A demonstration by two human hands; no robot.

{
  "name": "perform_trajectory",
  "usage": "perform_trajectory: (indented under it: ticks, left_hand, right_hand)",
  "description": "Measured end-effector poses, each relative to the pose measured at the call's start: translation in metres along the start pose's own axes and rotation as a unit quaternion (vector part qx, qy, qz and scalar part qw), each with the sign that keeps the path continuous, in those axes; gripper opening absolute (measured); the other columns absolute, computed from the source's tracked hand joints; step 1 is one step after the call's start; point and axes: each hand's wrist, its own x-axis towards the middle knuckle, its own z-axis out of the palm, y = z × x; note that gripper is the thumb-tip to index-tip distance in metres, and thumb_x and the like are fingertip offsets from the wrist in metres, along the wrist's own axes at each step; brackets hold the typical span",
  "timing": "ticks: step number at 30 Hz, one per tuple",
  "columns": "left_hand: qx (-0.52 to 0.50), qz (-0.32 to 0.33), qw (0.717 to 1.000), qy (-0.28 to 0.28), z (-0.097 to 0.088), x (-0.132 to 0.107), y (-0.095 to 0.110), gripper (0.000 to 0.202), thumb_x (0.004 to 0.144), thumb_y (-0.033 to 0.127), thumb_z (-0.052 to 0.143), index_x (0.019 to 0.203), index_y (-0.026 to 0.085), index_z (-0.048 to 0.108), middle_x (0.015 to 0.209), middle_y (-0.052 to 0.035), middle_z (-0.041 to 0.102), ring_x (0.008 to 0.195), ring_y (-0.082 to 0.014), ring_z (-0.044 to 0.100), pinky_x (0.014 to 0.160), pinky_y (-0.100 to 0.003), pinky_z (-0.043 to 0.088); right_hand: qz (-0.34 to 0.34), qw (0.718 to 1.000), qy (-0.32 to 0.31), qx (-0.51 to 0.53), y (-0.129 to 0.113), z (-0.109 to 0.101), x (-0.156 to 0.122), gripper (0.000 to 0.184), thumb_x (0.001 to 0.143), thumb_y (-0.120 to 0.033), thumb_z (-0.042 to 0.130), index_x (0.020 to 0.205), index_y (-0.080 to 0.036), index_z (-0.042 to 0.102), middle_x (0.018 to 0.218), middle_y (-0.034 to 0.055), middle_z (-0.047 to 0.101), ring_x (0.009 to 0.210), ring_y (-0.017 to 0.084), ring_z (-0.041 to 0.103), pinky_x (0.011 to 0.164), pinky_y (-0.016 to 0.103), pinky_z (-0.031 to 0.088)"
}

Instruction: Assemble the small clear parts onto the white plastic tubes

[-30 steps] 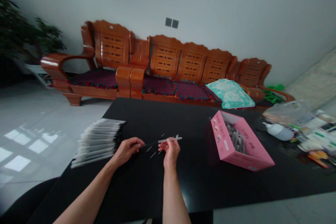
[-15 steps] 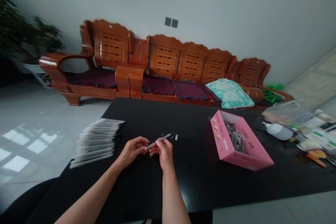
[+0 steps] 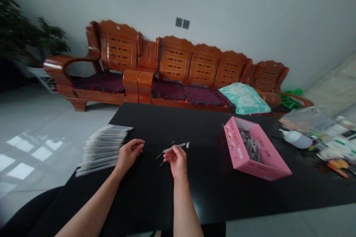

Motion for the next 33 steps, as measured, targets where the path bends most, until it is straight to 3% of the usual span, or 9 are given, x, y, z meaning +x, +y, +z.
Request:
perform_trajectory:
  ticks: [6,9,12,14,17,22,25,30,33]
  left_hand:
    - [0.205,0.139,0.966,-0.078,0.01,-0.003,0.001,0.02,0.085,0.02,0.058,0.099,0.019,0.072,0.089,-0.0055,0.067,0.076,-0.0177,0.063,0.072,-0.028,0.048]
    - [0.257,0.156,0.946,-0.119,0.017,-0.003,0.003,0.022,0.086,0.017,0.057,0.1,0.02,0.073,0.092,-0.0075,0.066,0.085,-0.0202,0.064,0.077,-0.029,0.048]
    - [0.263,0.139,0.948,-0.109,0.021,-0.003,0.004,0.021,0.085,0.014,0.055,0.092,0.02,0.074,0.089,-0.0077,0.067,0.083,-0.0203,0.065,0.076,-0.029,0.048]
    - [0.207,0.102,0.969,-0.089,0.023,-0.004,0.005,0.018,0.082,0.015,0.057,0.088,0.019,0.074,0.085,-0.0065,0.068,0.078,-0.0193,0.065,0.073,-0.029,0.049]
    - [0.007,-0.022,0.996,-0.086,0.026,-0.007,0.007,0.013,0.077,0.022,0.063,0.088,0.017,0.069,0.074,-0.0042,0.069,0.067,-0.0186,0.065,0.063,-0.028,0.051]
    - [-0.266,-0.132,0.947,-0.122,0.025,-0.012,0.014,0.024,0.074,0.031,0.073,0.088,0.016,0.061,0.085,-0.0079,0.074,0.076,-0.0197,0.07,0.07,-0.03,0.055]
    - [-0.295,-0.142,0.934,-0.142,0.024,-0.015,0.02,0.027,0.073,0.033,0.076,0.087,0.015,0.062,0.086,-0.0089,0.074,0.077,-0.019,0.07,0.071,-0.03,0.055]
    - [-0.266,-0.101,0.949,-0.136,0.026,-0.016,0.027,0.023,0.072,0.03,0.077,0.08,0.014,0.064,0.064,-0.0006,0.065,0.057,-0.0113,0.06,0.055,-0.02,0.047]
    - [-0.266,-0.097,0.948,-0.141,0.028,-0.016,0.026,0.021,0.073,0.03,0.076,0.082,0.014,0.064,0.064,0.0,0.065,0.057,-0.0109,0.059,0.055,-0.02,0.046]
  right_hand:
    - [0.0,1.0,-0.008,-0.001,0.001,0.0,0.0,0.019,0.074,-0.027,0.075,0.083,-0.013,0.065,0.064,0.0069,0.074,0.052,0.02,0.071,0.042,0.025,0.058]
    - [-0.001,1.0,-0.011,-0.004,0.001,0.001,0.0,0.019,0.074,-0.027,0.075,0.083,-0.014,0.065,0.064,0.0066,0.074,0.052,0.02,0.071,0.042,0.025,0.058]
    - [-0.002,1.0,-0.01,-0.007,0.001,0.001,0.0,0.02,0.075,-0.028,0.075,0.083,-0.014,0.064,0.064,0.0066,0.074,0.052,0.02,0.071,0.042,0.025,0.057]
    - [-0.005,1.0,-0.01,-0.008,0.001,0.001,0.0,0.02,0.075,-0.028,0.075,0.084,-0.014,0.064,0.065,0.0068,0.074,0.053,0.02,0.071,0.043,0.025,0.058]
    - [-0.016,1.0,-0.007,-0.009,0.002,0.001,0.0,0.021,0.075,-0.028,0.076,0.086,-0.014,0.063,0.067,0.0074,0.075,0.055,0.02,0.072,0.045,0.025,0.058]
    - [-0.024,0.999,-0.004,-0.022,0.003,0.004,-0.001,0.024,0.073,-0.026,0.078,0.088,-0.014,0.062,0.069,0.0081,0.076,0.058,0.021,0.073,0.047,0.026,0.059]
    - [-0.022,0.999,-0.007,-0.033,0.004,0.006,-0.001,0.025,0.073,-0.026,0.078,0.088,-0.015,0.061,0.07,0.0086,0.076,0.059,0.022,0.074,0.048,0.026,0.06]
    - [-0.013,0.999,-0.014,-0.046,0.006,0.008,-0.001,0.028,0.072,-0.027,0.079,0.088,-0.015,0.06,0.073,0.0088,0.076,0.061,0.023,0.074,0.049,0.026,0.06]
    - [-0.016,0.998,-0.022,-0.051,0.007,0.009,-0.002,0.028,0.073,-0.027,0.08,0.089,-0.014,0.06,0.073,0.0084,0.076,0.061,0.022,0.074,0.049,0.026,0.06]
